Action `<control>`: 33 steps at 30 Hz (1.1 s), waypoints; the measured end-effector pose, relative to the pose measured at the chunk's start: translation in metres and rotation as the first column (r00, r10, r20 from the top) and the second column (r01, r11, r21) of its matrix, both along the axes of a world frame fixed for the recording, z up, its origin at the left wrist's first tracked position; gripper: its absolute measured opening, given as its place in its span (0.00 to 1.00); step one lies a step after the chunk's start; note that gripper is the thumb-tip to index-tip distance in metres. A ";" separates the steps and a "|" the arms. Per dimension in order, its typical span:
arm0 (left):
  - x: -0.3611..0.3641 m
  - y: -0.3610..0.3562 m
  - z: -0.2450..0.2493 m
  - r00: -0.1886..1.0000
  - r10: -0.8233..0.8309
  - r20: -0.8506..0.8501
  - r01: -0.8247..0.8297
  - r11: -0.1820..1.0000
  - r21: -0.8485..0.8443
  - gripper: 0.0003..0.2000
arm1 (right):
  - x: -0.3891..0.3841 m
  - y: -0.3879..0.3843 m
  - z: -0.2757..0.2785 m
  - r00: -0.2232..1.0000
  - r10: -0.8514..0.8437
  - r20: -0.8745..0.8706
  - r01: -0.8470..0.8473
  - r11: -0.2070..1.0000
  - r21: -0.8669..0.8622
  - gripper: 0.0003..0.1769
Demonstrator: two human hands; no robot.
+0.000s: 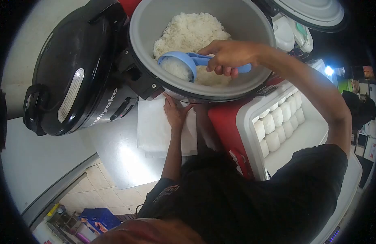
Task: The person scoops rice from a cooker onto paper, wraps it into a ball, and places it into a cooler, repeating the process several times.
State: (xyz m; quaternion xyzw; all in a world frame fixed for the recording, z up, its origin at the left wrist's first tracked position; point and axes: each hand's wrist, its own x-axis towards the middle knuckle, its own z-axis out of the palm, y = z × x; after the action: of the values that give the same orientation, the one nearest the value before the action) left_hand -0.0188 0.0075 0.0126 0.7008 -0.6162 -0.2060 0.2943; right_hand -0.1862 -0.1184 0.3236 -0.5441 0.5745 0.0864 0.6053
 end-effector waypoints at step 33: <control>0.002 0.004 -0.035 0.916 -0.389 0.096 0.397 0.849 -0.349 0.12 | 0.051 -0.039 0.055 -0.146 -0.272 0.951 0.910 0.341 0.237 0.04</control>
State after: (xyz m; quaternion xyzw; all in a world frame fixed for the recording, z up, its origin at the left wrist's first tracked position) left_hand -0.0172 0.0116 -0.0222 0.4960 -0.7768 -0.1373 0.3628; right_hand -0.1348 -0.1574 0.3786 -0.2525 0.2920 -0.7225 0.5736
